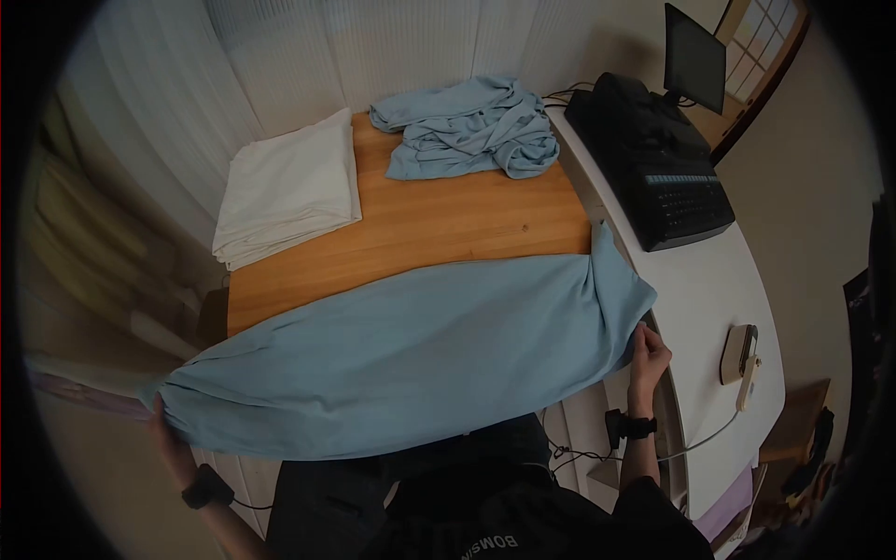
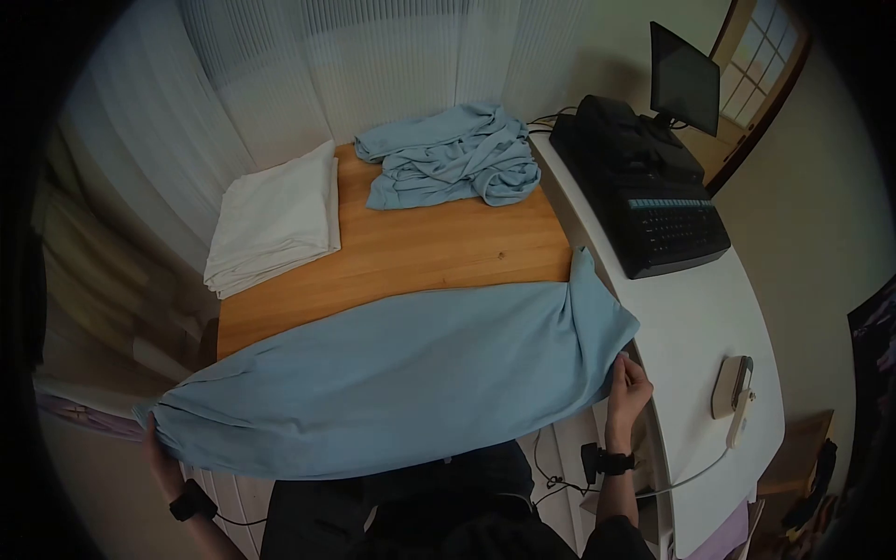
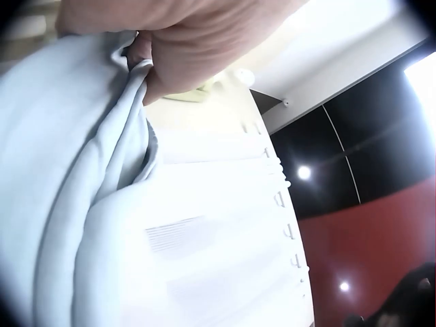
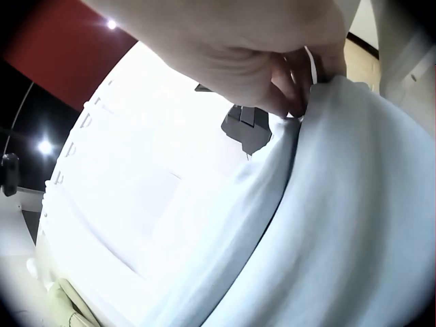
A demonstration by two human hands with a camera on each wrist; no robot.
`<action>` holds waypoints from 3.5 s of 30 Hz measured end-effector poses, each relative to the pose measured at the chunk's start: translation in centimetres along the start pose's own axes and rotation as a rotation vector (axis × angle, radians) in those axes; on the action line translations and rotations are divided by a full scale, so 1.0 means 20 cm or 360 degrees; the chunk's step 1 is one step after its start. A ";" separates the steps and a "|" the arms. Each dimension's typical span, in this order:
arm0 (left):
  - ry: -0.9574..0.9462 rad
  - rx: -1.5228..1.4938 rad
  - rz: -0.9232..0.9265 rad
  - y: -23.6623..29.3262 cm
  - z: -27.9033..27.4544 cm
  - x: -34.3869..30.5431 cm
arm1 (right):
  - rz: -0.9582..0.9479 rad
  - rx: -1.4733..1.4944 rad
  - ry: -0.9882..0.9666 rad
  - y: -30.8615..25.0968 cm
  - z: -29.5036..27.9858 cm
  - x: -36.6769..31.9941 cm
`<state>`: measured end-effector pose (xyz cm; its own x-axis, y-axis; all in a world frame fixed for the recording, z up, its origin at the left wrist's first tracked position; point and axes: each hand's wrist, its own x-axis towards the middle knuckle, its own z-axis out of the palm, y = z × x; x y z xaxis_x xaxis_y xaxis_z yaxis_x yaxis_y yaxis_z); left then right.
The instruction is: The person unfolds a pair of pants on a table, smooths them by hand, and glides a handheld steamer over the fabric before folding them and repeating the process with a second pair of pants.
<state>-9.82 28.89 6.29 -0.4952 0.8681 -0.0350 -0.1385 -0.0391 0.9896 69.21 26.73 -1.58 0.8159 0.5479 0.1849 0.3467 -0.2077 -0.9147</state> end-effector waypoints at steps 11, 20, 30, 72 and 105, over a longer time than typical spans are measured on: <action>-0.0074 -0.0138 -0.0027 0.24 -0.06 0.37 | -0.0356 -0.0591 -0.0162 0.04 0.10 0.16; -0.0244 -0.0200 -0.0011 0.58 -0.19 0.63 | -0.0388 0.0074 -0.0188 -0.46 0.07 0.34; -0.0339 -0.0418 0.0041 0.54 -0.24 0.70 | -0.0531 0.0342 -0.0186 -0.85 0.35 0.88; -0.0023 -0.0469 -0.0317 0.06 -0.20 0.36 | -0.0632 -0.0981 -0.0546 0.16 0.17 0.40; -0.0103 -0.0186 -0.0092 -0.20 -0.95 0.72 | 0.0048 0.0434 -0.0686 -0.48 0.16 0.59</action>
<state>-32.77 32.11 -0.89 -0.4276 0.9005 -0.0787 -0.2658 -0.0420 0.9631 74.05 37.69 8.17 0.5385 0.8415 0.0446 0.1456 -0.0408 -0.9885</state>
